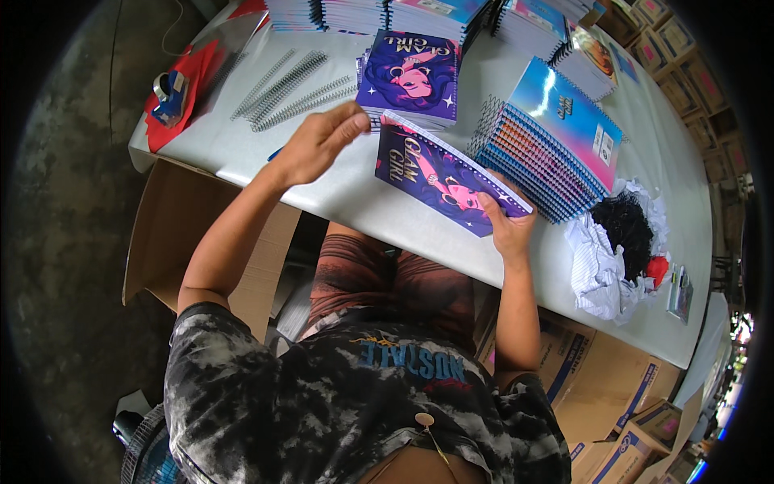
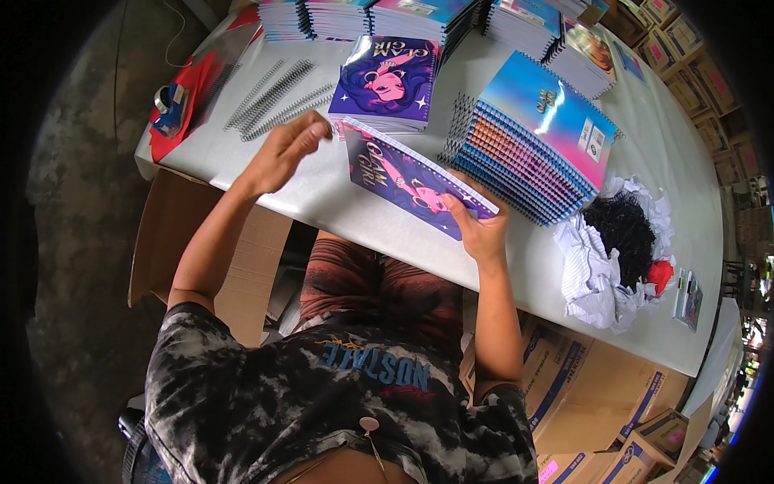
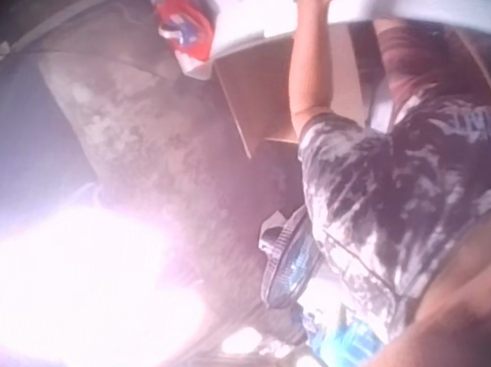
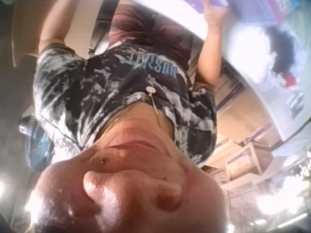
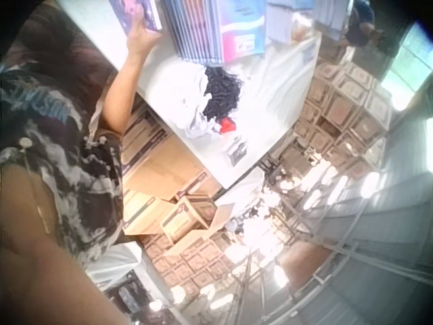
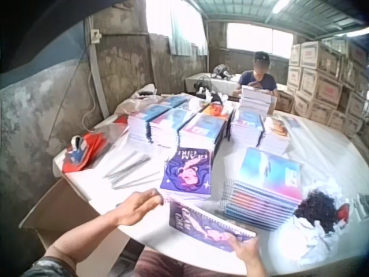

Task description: The person assembles spiral-bound notebooks by inserting metal spiral coils into the punched holes of stacked paper. They pick up a coil, align it with the holes, and press it into place, repeating this process for multiple notebooks.

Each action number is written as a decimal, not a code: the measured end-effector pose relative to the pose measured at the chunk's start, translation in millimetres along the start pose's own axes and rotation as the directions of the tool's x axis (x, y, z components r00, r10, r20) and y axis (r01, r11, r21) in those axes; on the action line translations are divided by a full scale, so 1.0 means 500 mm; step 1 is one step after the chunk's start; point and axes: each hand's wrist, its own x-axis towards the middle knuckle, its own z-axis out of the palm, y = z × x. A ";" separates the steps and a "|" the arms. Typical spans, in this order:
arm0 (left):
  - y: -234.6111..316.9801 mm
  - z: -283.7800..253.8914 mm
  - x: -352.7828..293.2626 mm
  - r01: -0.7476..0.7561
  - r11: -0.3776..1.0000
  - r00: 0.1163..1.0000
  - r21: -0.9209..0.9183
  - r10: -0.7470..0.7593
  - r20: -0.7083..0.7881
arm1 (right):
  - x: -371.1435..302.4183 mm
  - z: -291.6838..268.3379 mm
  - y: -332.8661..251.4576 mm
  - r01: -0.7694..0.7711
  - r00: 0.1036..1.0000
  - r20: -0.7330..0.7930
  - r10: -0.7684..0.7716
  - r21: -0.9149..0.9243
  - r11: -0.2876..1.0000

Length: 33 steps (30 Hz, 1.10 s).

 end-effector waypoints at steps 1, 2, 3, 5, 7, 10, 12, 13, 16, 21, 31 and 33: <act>-0.009 0.007 -0.005 0.032 0.999 0.999 -0.026 -0.031 0.039 | -0.002 0.000 0.002 -0.010 1.000 0.005 0.010 -0.001 1.000; -0.017 0.014 -0.008 0.062 0.996 0.995 -0.058 -0.057 0.081 | -0.003 -0.002 0.001 -0.021 1.000 0.009 0.021 -0.010 1.000; -0.023 0.018 -0.007 0.055 0.996 0.997 -0.070 -0.051 0.054 | -0.005 -0.003 0.001 -0.021 1.000 0.012 0.022 -0.015 1.000; -0.031 0.022 -0.002 0.041 0.995 0.999 -0.092 -0.042 -0.002 | -0.008 -0.006 0.003 -0.022 1.000 0.019 0.022 -0.024 0.999; -0.027 0.022 0.002 0.098 0.991 0.995 -0.093 -0.097 0.016 | -0.008 -0.009 -0.003 -0.013 0.999 0.037 0.014 -0.046 0.999; -0.018 0.013 0.008 0.239 0.957 0.970 -0.162 -0.226 0.094 | -0.006 -0.005 -0.010 0.018 0.999 0.048 -0.014 -0.080 0.997; -0.013 0.009 0.013 0.319 0.919 0.945 -0.230 -0.291 0.150 | -0.008 -0.003 -0.015 0.025 0.998 0.058 -0.019 -0.104 0.994; -0.010 0.009 0.015 0.343 0.901 0.937 -0.264 -0.308 0.168 | -0.009 -0.003 -0.018 0.022 0.998 0.067 -0.014 -0.113 0.993; -0.010 -0.008 0.027 0.483 0.724 0.875 -0.493 -0.369 0.314 | -0.005 -0.005 -0.010 0.128 0.985 0.130 -0.113 -0.119 0.985; -0.012 -0.034 0.041 0.264 0.926 0.943 -0.270 -0.189 0.274 | -0.003 -0.010 -0.007 0.121 0.985 0.133 -0.109 -0.093 0.988; 0.072 -0.025 0.037 -0.396 0.614 0.916 0.683 0.316 0.246 | -0.015 0.014 -0.026 0.071 0.994 0.092 -0.051 -0.224 0.972; 0.066 -0.006 0.038 -0.449 0.481 0.818 0.753 0.560 0.130 | -0.017 0.014 -0.021 0.113 0.992 0.089 -0.093 -0.258 0.960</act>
